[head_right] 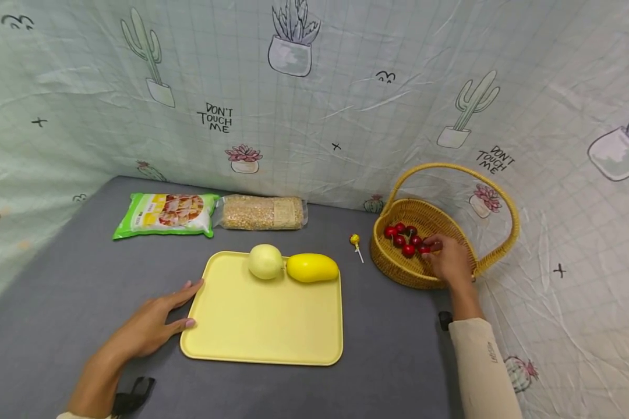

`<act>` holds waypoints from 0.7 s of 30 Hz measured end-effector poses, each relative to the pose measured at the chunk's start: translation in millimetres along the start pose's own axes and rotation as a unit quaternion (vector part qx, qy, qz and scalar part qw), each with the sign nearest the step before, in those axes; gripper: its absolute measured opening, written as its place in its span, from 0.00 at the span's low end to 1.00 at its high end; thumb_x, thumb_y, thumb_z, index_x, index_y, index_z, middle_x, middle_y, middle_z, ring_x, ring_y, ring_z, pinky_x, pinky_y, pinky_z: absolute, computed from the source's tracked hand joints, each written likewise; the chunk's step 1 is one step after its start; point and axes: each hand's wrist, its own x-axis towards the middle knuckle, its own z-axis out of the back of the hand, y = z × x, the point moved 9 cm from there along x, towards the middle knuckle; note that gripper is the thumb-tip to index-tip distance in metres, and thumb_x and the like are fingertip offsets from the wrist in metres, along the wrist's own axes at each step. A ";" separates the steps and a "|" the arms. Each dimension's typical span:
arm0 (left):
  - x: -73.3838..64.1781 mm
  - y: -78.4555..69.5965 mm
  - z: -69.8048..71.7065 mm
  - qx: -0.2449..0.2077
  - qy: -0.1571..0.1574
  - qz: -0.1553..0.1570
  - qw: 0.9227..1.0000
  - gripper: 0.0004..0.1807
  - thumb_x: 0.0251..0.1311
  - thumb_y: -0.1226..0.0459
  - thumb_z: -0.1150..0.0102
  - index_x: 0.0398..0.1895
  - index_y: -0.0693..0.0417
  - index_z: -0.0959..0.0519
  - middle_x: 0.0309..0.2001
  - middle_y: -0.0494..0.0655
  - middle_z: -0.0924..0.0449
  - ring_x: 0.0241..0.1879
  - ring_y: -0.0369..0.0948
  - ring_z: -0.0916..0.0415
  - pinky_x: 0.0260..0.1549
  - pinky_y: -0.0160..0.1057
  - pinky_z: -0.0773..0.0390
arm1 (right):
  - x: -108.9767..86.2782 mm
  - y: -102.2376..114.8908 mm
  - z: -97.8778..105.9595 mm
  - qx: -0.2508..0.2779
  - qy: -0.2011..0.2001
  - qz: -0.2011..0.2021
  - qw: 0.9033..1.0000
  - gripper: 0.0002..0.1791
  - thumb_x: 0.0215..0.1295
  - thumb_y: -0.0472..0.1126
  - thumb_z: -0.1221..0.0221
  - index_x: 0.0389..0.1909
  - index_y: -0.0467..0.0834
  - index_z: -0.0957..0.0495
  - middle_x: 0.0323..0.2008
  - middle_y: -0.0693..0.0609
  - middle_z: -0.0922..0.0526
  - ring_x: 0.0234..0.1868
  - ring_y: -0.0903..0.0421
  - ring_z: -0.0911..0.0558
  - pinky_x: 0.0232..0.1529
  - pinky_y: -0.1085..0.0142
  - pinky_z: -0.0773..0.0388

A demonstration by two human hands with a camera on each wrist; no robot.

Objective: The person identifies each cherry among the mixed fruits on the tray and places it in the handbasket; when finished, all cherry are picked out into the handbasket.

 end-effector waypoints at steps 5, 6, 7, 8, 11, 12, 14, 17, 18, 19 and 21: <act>0.0 -0.6 -0.6 -0.005 0.002 -0.002 1.000 0.45 0.66 0.61 0.29 0.84 0.51 0.39 0.79 0.70 0.40 0.76 0.71 0.38 0.68 0.74 0.32 | 1.0 -4.3 -4.0 -0.009 0.027 -0.021 0.999 0.17 0.68 0.38 0.30 0.55 0.36 0.16 0.47 0.31 0.11 0.50 0.30 0.16 0.46 0.41 0.21; 0.1 -0.7 -0.7 -0.005 0.002 -0.002 1.000 0.45 0.66 0.61 0.29 0.84 0.51 0.39 0.79 0.70 0.40 0.76 0.71 0.38 0.68 0.74 0.32 | 0.8 -5.2 -4.6 -0.011 0.033 -0.027 0.999 0.18 0.68 0.38 0.30 0.55 0.36 0.16 0.47 0.31 0.11 0.50 0.30 0.17 0.47 0.40 0.21; 0.1 -1.0 -0.9 -0.005 0.002 -0.001 1.000 0.45 0.66 0.60 0.29 0.84 0.50 0.39 0.79 0.70 0.40 0.76 0.71 0.38 0.68 0.74 0.32 | 0.7 -6.4 -5.2 -0.014 0.038 -0.036 0.999 0.18 0.69 0.39 0.30 0.56 0.36 0.17 0.48 0.32 0.11 0.51 0.30 0.17 0.48 0.40 0.21; 0.2 -1.2 -0.9 -0.005 0.002 -0.001 1.000 0.45 0.66 0.60 0.28 0.84 0.50 0.39 0.79 0.70 0.40 0.76 0.71 0.38 0.68 0.74 0.32 | 0.4 -7.3 -5.6 -0.016 0.045 -0.042 0.998 0.19 0.69 0.40 0.30 0.56 0.37 0.17 0.48 0.32 0.11 0.51 0.30 0.17 0.48 0.39 0.21; 0.8 -2.0 -0.5 -0.005 0.001 -0.001 1.000 0.45 0.67 0.60 0.29 0.85 0.50 0.39 0.80 0.70 0.40 0.77 0.71 0.39 0.68 0.74 0.32 | 0.0 -9.8 -6.5 -0.018 0.052 -0.053 0.997 0.19 0.70 0.41 0.31 0.58 0.37 0.17 0.49 0.32 0.12 0.51 0.31 0.17 0.48 0.40 0.20; 1.2 -2.1 -0.2 -0.005 0.000 -0.001 1.000 0.45 0.67 0.61 0.29 0.85 0.50 0.39 0.80 0.70 0.40 0.77 0.70 0.39 0.68 0.74 0.32 | 0.1 -10.2 -6.2 -0.018 0.052 -0.053 0.997 0.19 0.70 0.41 0.31 0.58 0.37 0.17 0.49 0.32 0.12 0.51 0.31 0.17 0.48 0.40 0.20; 2.0 -2.3 0.6 -0.003 -0.003 -0.002 1.000 0.45 0.67 0.61 0.29 0.85 0.50 0.39 0.80 0.70 0.40 0.77 0.69 0.38 0.68 0.74 0.32 | 0.3 -10.7 -5.4 -0.017 0.049 -0.051 0.997 0.19 0.70 0.42 0.31 0.58 0.38 0.17 0.50 0.32 0.11 0.51 0.31 0.17 0.47 0.40 0.20; 2.9 -2.8 1.5 0.000 -0.005 -0.005 1.000 0.45 0.67 0.61 0.29 0.84 0.51 0.39 0.79 0.70 0.40 0.77 0.69 0.38 0.68 0.73 0.32 | 0.7 -11.2 -2.9 -0.012 0.032 -0.045 0.998 0.20 0.70 0.43 0.31 0.58 0.38 0.17 0.52 0.32 0.12 0.51 0.31 0.17 0.48 0.39 0.21; 3.3 -3.0 1.7 0.000 -0.005 -0.005 1.000 0.45 0.67 0.60 0.29 0.84 0.51 0.39 0.79 0.70 0.39 0.77 0.69 0.38 0.68 0.73 0.32 | 0.9 -11.2 -1.6 -0.010 0.020 -0.042 0.999 0.20 0.70 0.43 0.30 0.59 0.38 0.17 0.53 0.32 0.12 0.52 0.30 0.17 0.49 0.38 0.21; 3.7 -3.5 2.2 0.001 -0.005 -0.008 1.000 0.45 0.67 0.60 0.29 0.84 0.51 0.39 0.79 0.70 0.39 0.77 0.69 0.37 0.68 0.73 0.31 | 0.9 -11.1 0.1 -0.008 0.006 -0.038 0.999 0.20 0.70 0.43 0.30 0.59 0.39 0.16 0.54 0.32 0.12 0.52 0.30 0.17 0.49 0.38 0.22; 4.4 -4.6 3.4 0.004 -0.003 -0.014 1.000 0.44 0.67 0.58 0.29 0.84 0.53 0.38 0.78 0.71 0.38 0.76 0.70 0.36 0.67 0.73 0.30 | 0.3 -9.3 5.4 -0.002 -0.035 -0.026 0.999 0.19 0.70 0.43 0.30 0.57 0.38 0.15 0.54 0.32 0.12 0.52 0.31 0.17 0.53 0.37 0.24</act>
